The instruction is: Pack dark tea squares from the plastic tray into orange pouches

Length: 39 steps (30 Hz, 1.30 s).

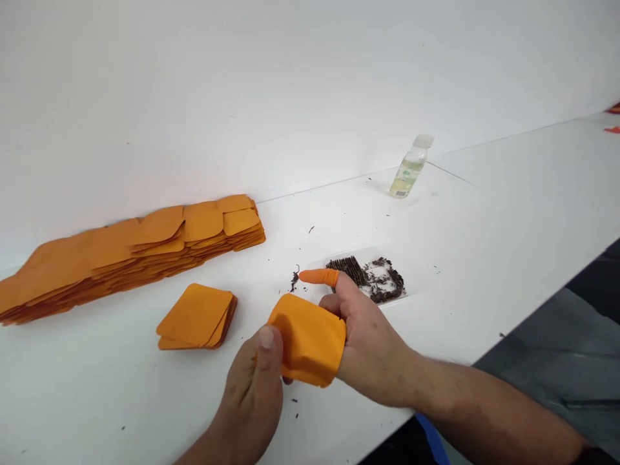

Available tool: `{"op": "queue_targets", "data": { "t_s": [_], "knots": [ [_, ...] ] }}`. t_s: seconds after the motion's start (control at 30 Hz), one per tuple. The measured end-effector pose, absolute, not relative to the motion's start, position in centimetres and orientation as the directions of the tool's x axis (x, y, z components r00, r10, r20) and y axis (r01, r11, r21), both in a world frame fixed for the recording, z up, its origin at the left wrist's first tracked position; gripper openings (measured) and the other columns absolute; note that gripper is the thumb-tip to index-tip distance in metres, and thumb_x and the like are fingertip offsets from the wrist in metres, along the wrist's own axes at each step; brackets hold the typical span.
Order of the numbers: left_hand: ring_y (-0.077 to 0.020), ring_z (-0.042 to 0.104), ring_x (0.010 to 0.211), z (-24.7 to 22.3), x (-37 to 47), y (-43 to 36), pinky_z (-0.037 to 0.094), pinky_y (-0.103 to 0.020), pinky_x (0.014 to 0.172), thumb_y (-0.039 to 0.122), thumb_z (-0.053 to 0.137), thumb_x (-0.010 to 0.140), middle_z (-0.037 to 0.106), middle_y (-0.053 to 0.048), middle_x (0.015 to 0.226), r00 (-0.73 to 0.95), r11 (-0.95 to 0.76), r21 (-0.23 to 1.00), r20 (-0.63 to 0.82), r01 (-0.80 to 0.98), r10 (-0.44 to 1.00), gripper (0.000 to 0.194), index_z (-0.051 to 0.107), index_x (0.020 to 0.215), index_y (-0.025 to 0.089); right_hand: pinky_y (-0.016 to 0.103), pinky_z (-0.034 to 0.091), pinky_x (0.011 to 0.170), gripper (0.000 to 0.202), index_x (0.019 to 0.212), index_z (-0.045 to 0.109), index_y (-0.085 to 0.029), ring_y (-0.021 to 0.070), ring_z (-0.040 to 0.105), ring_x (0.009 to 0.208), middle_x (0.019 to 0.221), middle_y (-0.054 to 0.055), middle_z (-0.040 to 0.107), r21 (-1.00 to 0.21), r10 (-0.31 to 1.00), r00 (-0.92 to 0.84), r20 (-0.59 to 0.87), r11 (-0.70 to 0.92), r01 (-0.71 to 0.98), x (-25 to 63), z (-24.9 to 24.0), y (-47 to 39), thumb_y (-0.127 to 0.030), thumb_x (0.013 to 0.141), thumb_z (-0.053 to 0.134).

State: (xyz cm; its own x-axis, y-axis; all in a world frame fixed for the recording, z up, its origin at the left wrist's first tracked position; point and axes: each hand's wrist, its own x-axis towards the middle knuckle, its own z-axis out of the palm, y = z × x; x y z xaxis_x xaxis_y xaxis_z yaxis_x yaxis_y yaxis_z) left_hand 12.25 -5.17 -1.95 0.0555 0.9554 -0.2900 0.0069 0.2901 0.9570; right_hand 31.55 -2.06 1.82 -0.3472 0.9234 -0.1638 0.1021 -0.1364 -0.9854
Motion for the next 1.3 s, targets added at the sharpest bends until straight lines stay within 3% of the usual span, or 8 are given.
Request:
{"op": "queue_targets", "data": {
  "t_s": [0.17,0.27,0.37,0.47,0.63,0.87,1.03,1.3],
  "knots": [
    [-0.0183,0.047,0.060,-1.5,12.1,-4.5,0.039,-0.032,0.058,0.072,0.038,0.102,0.054,-0.001,0.064,0.071,0.048,0.943,-0.075,0.330,0.995,0.060,0.053,0.069,0.024,0.025,0.048,0.049,0.063,0.137,0.052,-0.030,0.0136,0.057,0.059,0.076,-0.005,0.062,-0.979,0.942,-0.310,-0.125,-0.067,0.191,32.4,2.5,-1.7,-0.015,0.082,0.078],
    [-0.0268,0.062,0.095,-0.9,11.5,-4.0,0.051,-0.039,0.082,0.059,0.067,0.092,0.067,-0.008,0.109,0.171,-0.275,0.838,0.219,0.471,0.961,0.041,0.060,0.116,0.026,0.024,0.045,0.048,0.058,0.134,0.054,-0.030,0.0134,0.054,0.057,0.071,-0.007,0.059,-0.977,0.927,-0.358,-0.109,-0.033,0.212,32.9,2.7,-1.3,-0.013,0.082,0.074],
    [-0.0405,0.054,0.129,-0.4,11.4,-4.1,0.043,-0.052,0.105,0.044,0.086,0.076,0.055,-0.018,0.146,0.395,-0.534,0.547,0.359,0.645,0.845,0.094,0.034,0.152,0.026,0.026,0.042,0.052,0.062,0.137,0.051,-0.026,0.0151,0.055,0.060,0.070,-0.007,0.061,-0.936,0.895,-0.441,-0.072,0.092,0.340,33.0,2.9,-1.1,-0.011,0.081,0.071],
    [-0.0389,0.057,0.123,-0.5,12.3,-4.5,0.039,-0.052,0.106,0.034,0.077,0.084,0.062,-0.020,0.136,0.569,-0.695,0.320,0.406,0.644,0.715,0.084,0.031,0.153,0.019,0.028,0.042,0.057,0.069,0.144,0.047,-0.020,0.0188,0.061,0.068,0.076,-0.002,0.066,-0.867,0.847,-0.522,-0.101,0.183,0.464,32.6,3.4,-1.2,-0.011,0.079,0.068],
    [-0.0382,0.054,0.119,-1.8,13.7,-5.2,0.035,-0.054,0.109,0.010,0.066,0.079,0.061,-0.020,0.124,0.490,-0.677,0.138,0.588,0.723,0.643,0.080,0.035,0.153,0.013,0.028,0.038,0.051,0.063,0.141,0.049,-0.016,0.0171,0.055,0.055,0.070,-0.002,0.063,-0.843,0.838,-0.534,-0.112,0.205,0.498,31.5,4.3,-1.4,-0.019,0.081,0.065],
    [-0.0244,0.062,0.085,-2.4,13.3,-4.8,0.054,-0.033,0.071,0.007,0.062,0.082,0.063,-0.008,0.096,0.428,-0.699,0.341,0.599,0.628,0.677,0.045,0.049,0.122,0.022,0.036,0.052,0.067,0.076,0.153,0.046,-0.010,0.0265,0.071,0.080,0.092,0.009,0.076,-0.787,0.848,-0.521,-0.100,0.253,0.563,31.7,4.4,-1.9,-0.011,0.078,0.061],
    [-0.0178,0.061,0.069,-2.6,13.1,-4.3,0.051,-0.026,0.054,0.010,0.056,0.080,0.060,-0.003,0.090,0.371,-0.635,0.400,0.562,0.661,0.739,0.044,0.049,0.121,0.022,0.033,0.054,0.072,0.057,0.141,0.058,-0.018,0.0191,0.071,0.076,0.101,0.005,0.077,-0.810,0.820,-0.572,-0.029,0.316,0.494,34.5,5.8,-0.8,-0.026,0.087,0.073],
    [-0.0122,0.056,0.058,-2.4,12.9,-4.0,0.053,-0.023,0.050,0.016,0.059,0.079,0.054,0.003,0.081,0.236,-0.466,0.639,0.415,0.612,0.879,0.042,0.049,0.118,0.024,0.032,0.048,0.068,0.024,0.116,0.062,-0.023,0.0207,0.070,0.078,0.088,0.001,0.079,-0.577,0.990,-0.140,-0.019,0.104,0.810,40.3,5.1,5.0,-0.037,0.097,0.062]
  ]
}}
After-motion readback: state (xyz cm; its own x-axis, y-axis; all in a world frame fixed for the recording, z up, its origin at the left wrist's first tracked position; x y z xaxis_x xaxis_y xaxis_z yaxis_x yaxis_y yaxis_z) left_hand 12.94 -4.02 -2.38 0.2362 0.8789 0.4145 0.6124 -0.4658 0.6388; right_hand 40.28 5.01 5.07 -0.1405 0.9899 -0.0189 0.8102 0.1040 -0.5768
